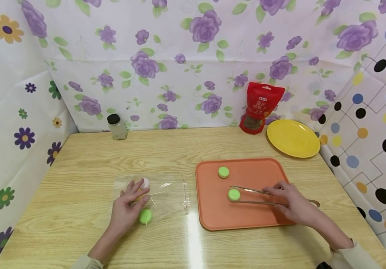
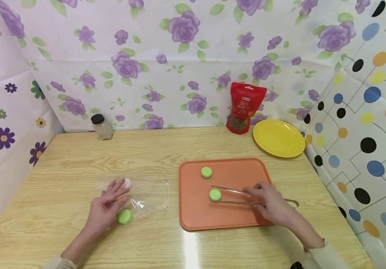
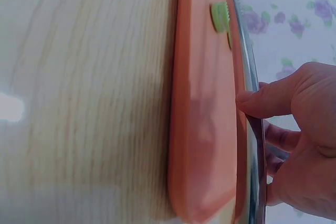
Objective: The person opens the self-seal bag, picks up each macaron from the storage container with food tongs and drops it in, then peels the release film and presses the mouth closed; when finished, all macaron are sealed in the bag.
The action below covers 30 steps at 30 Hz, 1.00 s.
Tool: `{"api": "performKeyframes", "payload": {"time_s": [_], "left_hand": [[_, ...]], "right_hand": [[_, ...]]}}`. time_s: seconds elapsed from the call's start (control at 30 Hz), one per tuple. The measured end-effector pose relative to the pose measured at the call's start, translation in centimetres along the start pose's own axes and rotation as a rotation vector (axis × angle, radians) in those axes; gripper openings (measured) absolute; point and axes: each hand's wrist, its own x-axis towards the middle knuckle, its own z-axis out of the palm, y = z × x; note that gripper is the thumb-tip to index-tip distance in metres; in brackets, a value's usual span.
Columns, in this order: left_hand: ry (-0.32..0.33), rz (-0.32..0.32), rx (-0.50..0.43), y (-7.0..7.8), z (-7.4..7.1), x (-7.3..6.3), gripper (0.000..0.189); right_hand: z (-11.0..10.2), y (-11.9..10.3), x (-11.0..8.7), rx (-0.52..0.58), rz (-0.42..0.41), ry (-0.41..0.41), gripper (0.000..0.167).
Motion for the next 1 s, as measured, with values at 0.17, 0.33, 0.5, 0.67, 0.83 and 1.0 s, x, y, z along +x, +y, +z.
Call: {"api": "performKeyframes", "payload": {"time_s": [0.17,0.33,0.5,0.67,0.83,1.0], "left_hand": [[0.001,-0.006,0.004,0.1,0.0,0.0,0.02],[0.001,-0.007,0.002,0.3,0.0,0.0,0.02],[-0.002,-0.002,0.003,0.4,0.0,-0.1,0.02],[-0.001,-0.001,0.001,0.3,0.0,0.0,0.021],[-0.005,-0.004,0.004,0.2,0.0,0.0,0.021],[-0.012,-0.007,0.002,0.0,0.0,0.0,0.021]], "right_hand": [[0.1,0.6,-0.5,0.014,0.031,0.003,0.057],[0.4,1.0,-0.7,0.021,0.026,-0.001,0.057],[0.7,1.0,-0.7,0.005,0.011,0.009,0.057],[0.9,1.1,-0.7,0.005,0.023,0.004,0.056],[1.0,1.1,-0.7,0.016,0.042,-0.014,0.054],[1.0,1.0,-0.6,0.01,0.039,-0.015,0.055]]}}
